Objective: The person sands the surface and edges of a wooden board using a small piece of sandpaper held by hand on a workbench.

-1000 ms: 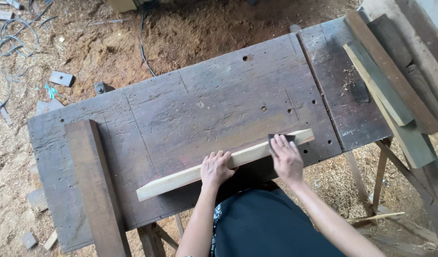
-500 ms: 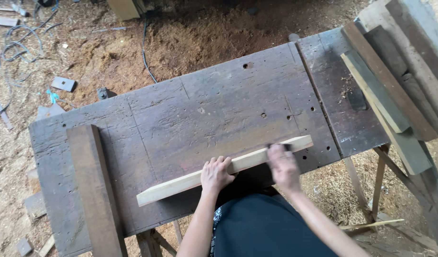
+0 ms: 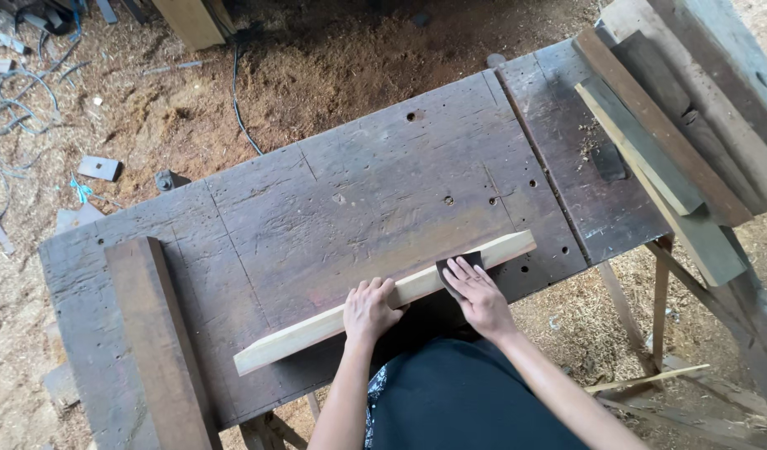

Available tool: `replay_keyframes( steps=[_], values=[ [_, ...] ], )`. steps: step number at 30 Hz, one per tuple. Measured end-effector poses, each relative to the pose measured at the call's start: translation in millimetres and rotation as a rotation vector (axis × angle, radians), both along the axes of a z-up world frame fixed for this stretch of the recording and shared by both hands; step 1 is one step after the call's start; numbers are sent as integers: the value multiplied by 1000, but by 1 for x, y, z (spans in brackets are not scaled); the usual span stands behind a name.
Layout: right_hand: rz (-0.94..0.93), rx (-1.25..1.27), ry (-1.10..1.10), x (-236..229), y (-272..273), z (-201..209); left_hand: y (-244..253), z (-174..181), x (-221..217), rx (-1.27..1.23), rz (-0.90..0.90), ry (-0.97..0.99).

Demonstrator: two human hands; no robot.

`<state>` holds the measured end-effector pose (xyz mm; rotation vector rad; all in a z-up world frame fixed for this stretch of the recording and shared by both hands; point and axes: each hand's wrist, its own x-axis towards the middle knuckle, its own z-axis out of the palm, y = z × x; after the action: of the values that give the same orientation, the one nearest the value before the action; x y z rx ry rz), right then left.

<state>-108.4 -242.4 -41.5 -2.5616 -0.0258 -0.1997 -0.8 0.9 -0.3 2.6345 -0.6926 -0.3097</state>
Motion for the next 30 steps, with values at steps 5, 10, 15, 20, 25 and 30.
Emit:
replay_keyframes(
  steps=[5, 10, 15, 20, 25, 30],
  values=[
    [-175, -55, -55, 8, -58, 7, -1, 1, 2, 0, 4, 20],
    [-73, 38, -23, 16, -8, 16, -2, 2, 2, 18, -1, 13],
    [-24, -7, -38, 20, -33, 17, -2, 1, 2, 26, 9, 16],
    [-287, -123, -63, 26, -53, 8, -1, -3, 2, 58, 4, -1],
    [116, 23, 48, 21, 5, 20, 0, -3, -2, 10, 29, 20],
    [-42, -80, -32, 21, -30, 16, 12, -3, -2, -39, 33, 21]
  ],
)
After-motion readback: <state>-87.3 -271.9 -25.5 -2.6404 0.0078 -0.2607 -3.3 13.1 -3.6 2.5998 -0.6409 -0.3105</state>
